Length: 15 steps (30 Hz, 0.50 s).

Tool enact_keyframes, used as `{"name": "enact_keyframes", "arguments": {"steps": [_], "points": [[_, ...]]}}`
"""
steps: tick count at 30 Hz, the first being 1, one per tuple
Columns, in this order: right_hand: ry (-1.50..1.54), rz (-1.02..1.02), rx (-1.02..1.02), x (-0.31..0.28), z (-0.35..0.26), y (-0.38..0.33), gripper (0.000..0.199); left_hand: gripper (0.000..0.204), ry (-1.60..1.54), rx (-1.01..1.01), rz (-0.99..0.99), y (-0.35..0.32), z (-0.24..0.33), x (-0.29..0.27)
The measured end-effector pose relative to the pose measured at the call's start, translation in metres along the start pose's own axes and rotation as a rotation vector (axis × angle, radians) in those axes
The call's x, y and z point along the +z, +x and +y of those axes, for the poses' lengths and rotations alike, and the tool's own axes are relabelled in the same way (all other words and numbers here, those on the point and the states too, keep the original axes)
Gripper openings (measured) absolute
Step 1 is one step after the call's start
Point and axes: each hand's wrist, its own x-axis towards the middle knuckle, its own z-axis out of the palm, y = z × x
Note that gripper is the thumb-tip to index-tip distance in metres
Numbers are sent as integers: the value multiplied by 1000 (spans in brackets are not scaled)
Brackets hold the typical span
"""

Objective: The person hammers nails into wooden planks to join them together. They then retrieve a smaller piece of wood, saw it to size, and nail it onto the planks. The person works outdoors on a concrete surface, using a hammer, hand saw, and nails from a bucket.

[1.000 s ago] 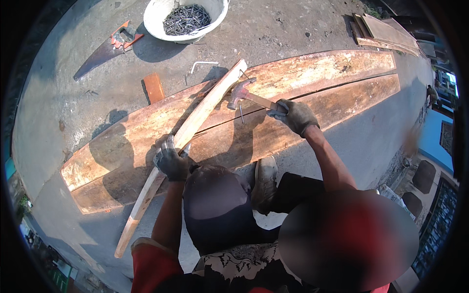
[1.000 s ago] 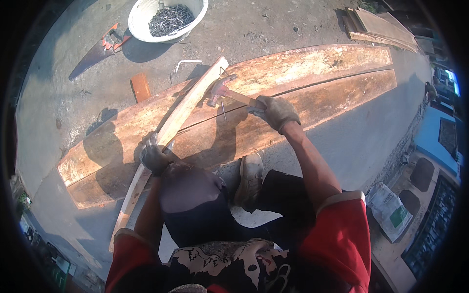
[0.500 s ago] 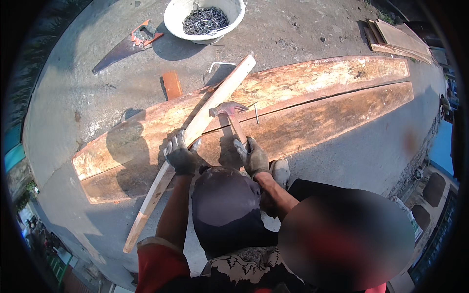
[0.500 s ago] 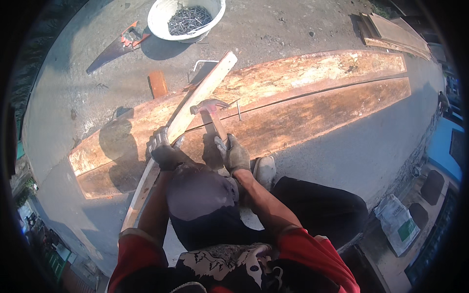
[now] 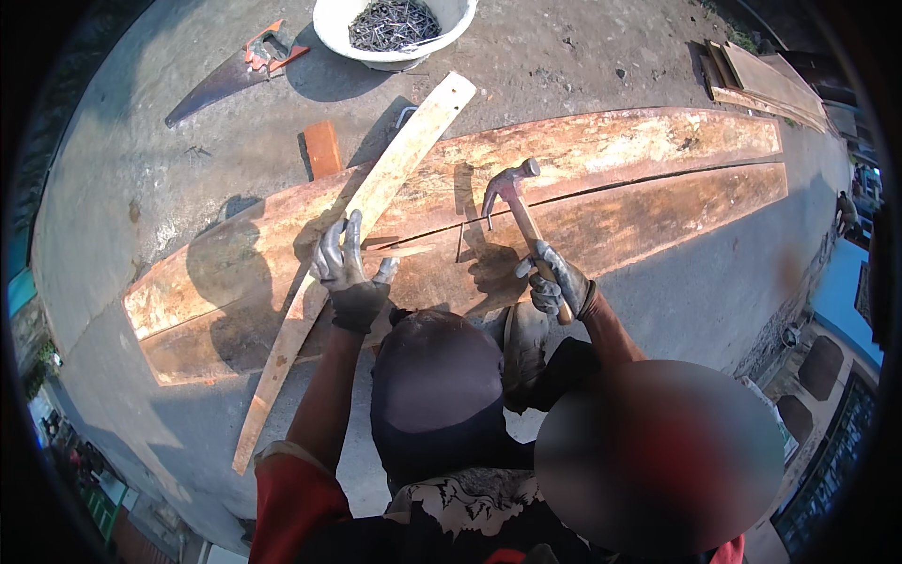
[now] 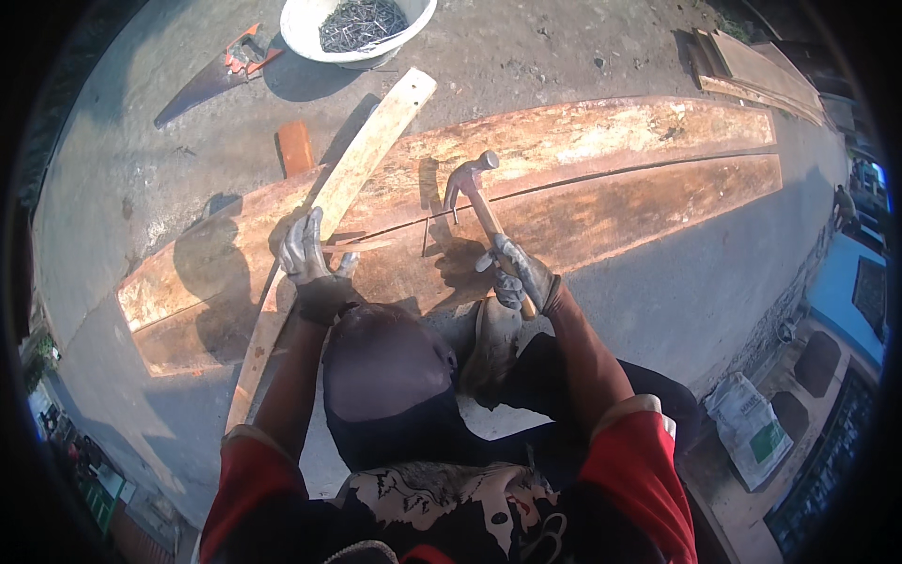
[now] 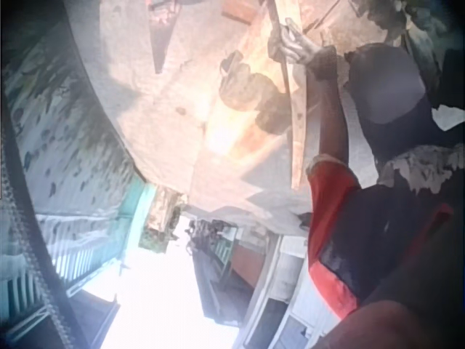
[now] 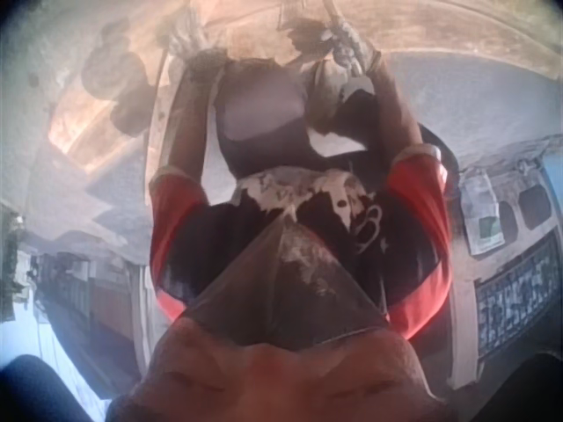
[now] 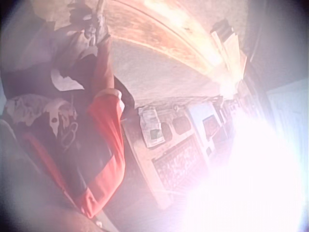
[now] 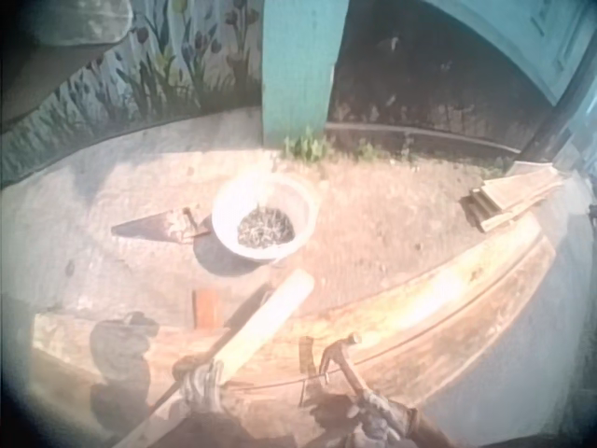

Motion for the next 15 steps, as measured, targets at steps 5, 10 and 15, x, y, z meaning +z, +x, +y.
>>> {"name": "enact_keyframes", "arguments": {"steps": [5, 10, 15], "points": [[-77, 248, -288, 6, 8, 11, 51, 44, -128, -58, -431, 14, 71, 74], [-926, 1178, -319, -37, 0, 3, 42, 31, 30, -70, -535, 13, 92, 85], [-1558, 1653, -999, 7, -7, 16, 35, 22, 115, 77, -387, 7, 73, 100]]}}
